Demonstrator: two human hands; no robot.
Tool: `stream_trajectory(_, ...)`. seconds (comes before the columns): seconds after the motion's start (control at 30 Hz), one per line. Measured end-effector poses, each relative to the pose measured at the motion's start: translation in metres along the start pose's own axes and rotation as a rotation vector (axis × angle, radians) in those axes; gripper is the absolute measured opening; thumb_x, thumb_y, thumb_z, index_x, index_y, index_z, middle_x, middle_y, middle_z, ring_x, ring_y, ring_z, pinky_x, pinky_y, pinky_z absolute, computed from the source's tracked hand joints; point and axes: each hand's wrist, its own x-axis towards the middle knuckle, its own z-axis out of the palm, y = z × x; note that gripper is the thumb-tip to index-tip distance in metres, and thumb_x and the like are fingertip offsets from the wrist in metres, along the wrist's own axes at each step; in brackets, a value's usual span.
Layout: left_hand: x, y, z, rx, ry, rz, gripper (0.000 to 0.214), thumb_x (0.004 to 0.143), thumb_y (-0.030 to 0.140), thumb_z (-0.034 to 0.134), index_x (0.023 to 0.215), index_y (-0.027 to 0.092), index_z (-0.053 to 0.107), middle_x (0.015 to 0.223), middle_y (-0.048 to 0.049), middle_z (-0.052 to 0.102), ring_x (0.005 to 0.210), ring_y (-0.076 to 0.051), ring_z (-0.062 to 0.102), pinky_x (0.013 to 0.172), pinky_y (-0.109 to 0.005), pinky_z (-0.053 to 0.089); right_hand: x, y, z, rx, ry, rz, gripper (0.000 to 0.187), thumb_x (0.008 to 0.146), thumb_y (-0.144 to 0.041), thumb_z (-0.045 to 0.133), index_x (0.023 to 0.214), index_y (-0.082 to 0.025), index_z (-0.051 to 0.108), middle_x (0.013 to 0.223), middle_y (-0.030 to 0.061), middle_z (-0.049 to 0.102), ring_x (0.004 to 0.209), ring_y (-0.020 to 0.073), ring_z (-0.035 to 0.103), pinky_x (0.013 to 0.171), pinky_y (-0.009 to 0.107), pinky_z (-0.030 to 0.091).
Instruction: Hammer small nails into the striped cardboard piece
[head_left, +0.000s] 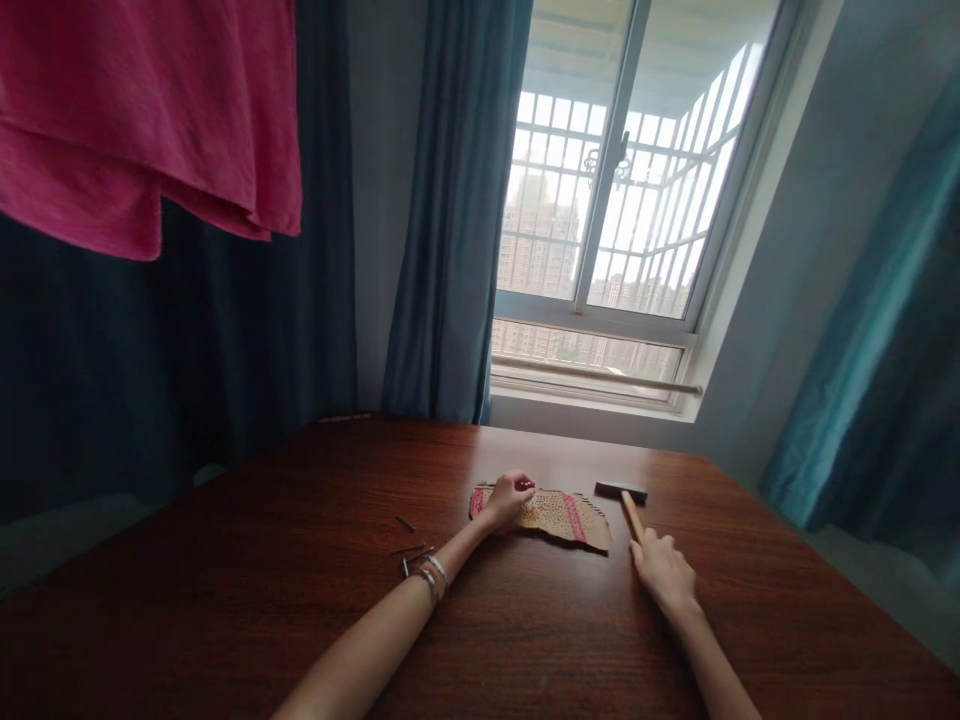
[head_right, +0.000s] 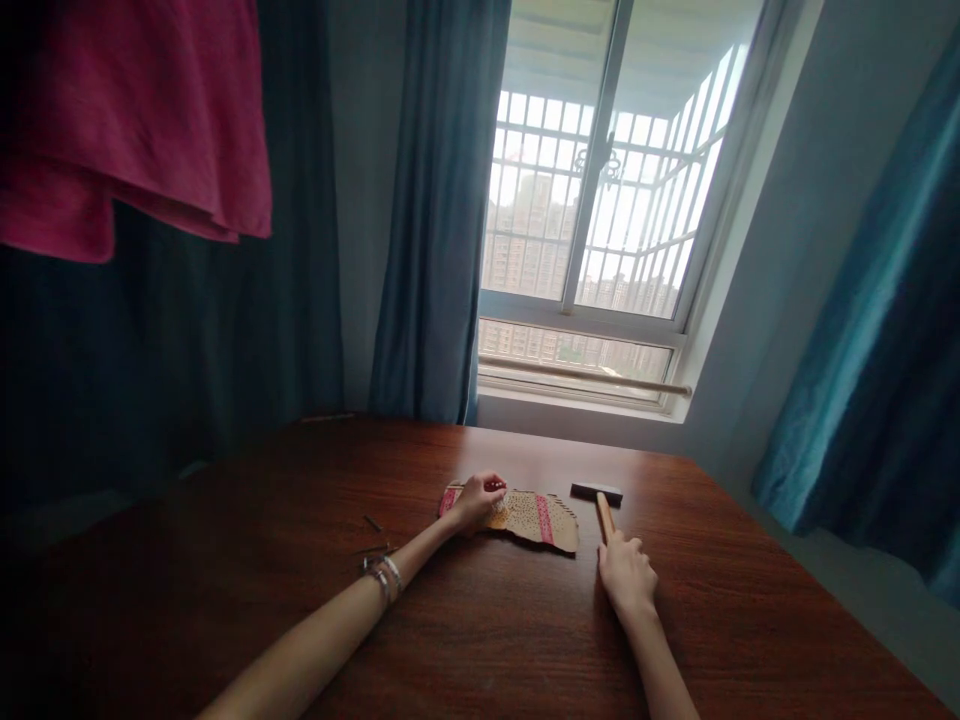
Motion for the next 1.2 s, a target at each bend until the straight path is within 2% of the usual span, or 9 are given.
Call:
stream_trajectory(0.13, 0.0, 0.001, 0.0, -0.03, -0.02, -0.018, 0.014, 0.065, 0.028, 0.061, 0.073, 0.017, 0.065, 0.076, -0.004, 0.066, 0.076, -0.017, 0.06, 0.072, -0.026, 0.045, 0.002, 0.002, 0.001, 0.03, 0.003, -0.007, 0.034, 0.086, -0.033, 0.032, 0.096, -0.014, 0.058, 0.091, 0.0197, 0.059, 0.081, 0.0305, 0.064, 0.064, 0.041, 0.047)
stream_trajectory(0.23, 0.001, -0.003, 0.0, -0.039, -0.029, 0.015, 0.014, 0.066, 0.027, 0.059, 0.073, 0.016, 0.064, 0.076, -0.0048, 0.066, 0.074, -0.018, 0.061, 0.07, -0.027, 0.045, 0.006, 0.005, 0.001, 0.169, 0.063, -0.02, 0.032, 0.085, -0.033, 0.033, 0.088, -0.016, 0.06, 0.086, 0.0179, 0.061, 0.078, 0.0286, 0.064, 0.062, 0.038, 0.047)
stream_trajectory(0.3, 0.002, -0.006, 0.001, -0.034, -0.021, 0.036, 0.014, 0.066, 0.026, 0.059, 0.073, 0.016, 0.064, 0.075, -0.0048, 0.066, 0.075, -0.018, 0.061, 0.07, -0.027, 0.045, 0.009, 0.003, -0.001, 0.386, 0.08, -0.04, 0.032, 0.084, -0.034, 0.033, 0.076, -0.017, 0.059, 0.075, 0.0138, 0.062, 0.07, 0.0247, 0.063, 0.058, 0.034, 0.047)
stream_trajectory(0.4, 0.002, -0.008, 0.001, -0.019, -0.009, 0.031, 0.013, 0.066, 0.026, 0.059, 0.073, 0.017, 0.065, 0.076, -0.004, 0.066, 0.076, -0.017, 0.061, 0.071, -0.026, 0.045, 0.009, -0.007, -0.012, 0.892, 0.04, -0.009, 0.032, 0.08, -0.04, 0.036, 0.063, -0.018, 0.052, 0.058, 0.0044, 0.055, 0.049, 0.0161, 0.056, 0.044, 0.027, 0.043)
stream_trajectory(0.5, 0.002, -0.007, 0.001, -0.01, -0.015, 0.025, 0.014, 0.066, 0.027, 0.059, 0.074, 0.017, 0.065, 0.075, -0.0044, 0.066, 0.076, -0.018, 0.06, 0.071, -0.026, 0.045, 0.002, -0.021, -0.03, 1.344, -0.08, 0.002, 0.026, 0.07, -0.043, 0.051, 0.065, -0.017, 0.053, 0.056, -0.0009, 0.051, 0.041, 0.0106, 0.048, 0.034, 0.021, 0.037)
stream_trajectory(0.57, 0.002, -0.006, 0.001, -0.012, -0.018, 0.024, 0.015, 0.066, 0.028, 0.059, 0.074, 0.016, 0.065, 0.075, -0.0051, 0.066, 0.075, -0.018, 0.06, 0.07, -0.027, 0.045, -0.006, -0.03, -0.042, 1.481, -0.204, -0.042, 0.023, 0.063, -0.038, 0.059, 0.066, -0.016, 0.056, 0.054, -0.002, 0.05, 0.04, 0.0095, 0.046, 0.032, 0.02, 0.034)
stream_trajectory(0.67, 0.002, -0.006, 0.002, -0.013, -0.014, 0.025, 0.015, 0.067, 0.027, 0.059, 0.074, 0.015, 0.065, 0.074, -0.0054, 0.066, 0.073, -0.018, 0.06, 0.068, -0.026, 0.045, -0.022, -0.044, -0.053, 1.49, -0.318, -0.088, 0.023, 0.059, -0.03, 0.061, 0.075, -0.014, 0.062, 0.047, -0.0031, 0.049, 0.038, 0.0096, 0.044, 0.03, 0.019, 0.032)
stream_trajectory(0.87, 0.002, -0.004, 0.003, 0.009, -0.021, 0.027, 0.015, 0.068, 0.026, 0.058, 0.075, 0.015, 0.065, 0.075, -0.0049, 0.065, 0.072, -0.016, 0.06, 0.066, -0.025, 0.045, -0.05, -0.073, -0.058, 1.523, -0.389, -0.154, 0.053, 0.061, -0.031, 0.064, 0.111, -0.015, 0.058, 0.054, -0.003, 0.054, 0.035, 0.0074, 0.039, 0.028, 0.018, 0.03)
stream_trajectory(1.2, 0.003, -0.006, 0.004, 0.075, -0.009, 0.036, 0.016, 0.071, 0.024, 0.056, 0.078, 0.013, 0.064, 0.077, -0.0042, 0.065, 0.073, -0.015, 0.06, 0.067, -0.023, 0.045, -0.056, -0.077, -0.053, 1.482, -0.366, -0.199, 0.053, 0.069, -0.033, 0.063, 0.117, -0.012, 0.054, 0.063, 0.0015, 0.059, 0.037, 0.0077, 0.043, 0.027, 0.019, 0.031)
